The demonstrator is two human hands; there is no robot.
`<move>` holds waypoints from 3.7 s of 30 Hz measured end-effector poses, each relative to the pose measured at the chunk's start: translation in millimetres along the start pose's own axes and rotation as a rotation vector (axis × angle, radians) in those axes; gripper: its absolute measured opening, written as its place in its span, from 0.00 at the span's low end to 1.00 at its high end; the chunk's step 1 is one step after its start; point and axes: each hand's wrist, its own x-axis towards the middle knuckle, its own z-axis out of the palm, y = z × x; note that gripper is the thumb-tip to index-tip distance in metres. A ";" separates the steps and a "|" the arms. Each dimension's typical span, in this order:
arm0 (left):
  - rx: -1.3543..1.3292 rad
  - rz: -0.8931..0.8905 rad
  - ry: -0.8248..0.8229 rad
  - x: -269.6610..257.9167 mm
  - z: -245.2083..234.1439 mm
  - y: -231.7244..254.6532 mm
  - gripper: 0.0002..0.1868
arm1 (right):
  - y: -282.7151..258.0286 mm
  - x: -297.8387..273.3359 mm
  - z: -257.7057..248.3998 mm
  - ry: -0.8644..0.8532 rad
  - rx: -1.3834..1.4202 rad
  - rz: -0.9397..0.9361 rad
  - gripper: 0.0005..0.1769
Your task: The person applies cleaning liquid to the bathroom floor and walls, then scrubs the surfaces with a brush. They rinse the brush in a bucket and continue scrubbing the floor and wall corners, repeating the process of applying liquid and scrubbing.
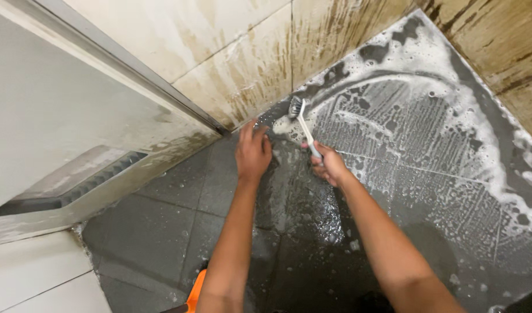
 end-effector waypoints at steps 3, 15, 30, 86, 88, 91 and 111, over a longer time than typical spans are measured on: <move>0.106 -0.015 0.195 14.7 -22.9 3.5 0.16 | 7.7 3.6 22.9 0.101 -0.081 -0.186 0.23; 0.787 0.266 0.506 88.8 -136.2 -39.6 0.31 | -71.9 3.9 184.2 0.337 -1.160 -1.218 0.13; 1.040 0.450 0.546 93.6 -138.9 -94.5 0.32 | -95.0 30.1 153.3 0.418 -1.128 -0.929 0.13; 1.063 0.536 0.593 105.2 -121.9 -127.6 0.38 | -5.0 37.0 153.6 0.363 -1.168 -0.658 0.17; 1.050 0.531 0.587 106.6 -120.5 -128.5 0.38 | -20.7 36.4 165.9 0.368 -1.152 -0.678 0.17; 1.056 0.530 0.609 107.0 -121.2 -127.0 0.37 | -50.6 31.9 184.1 0.335 -1.195 -0.901 0.17; 1.042 0.504 0.578 98.5 -113.8 -136.8 0.36 | -76.9 43.1 135.6 0.465 -0.915 -0.857 0.19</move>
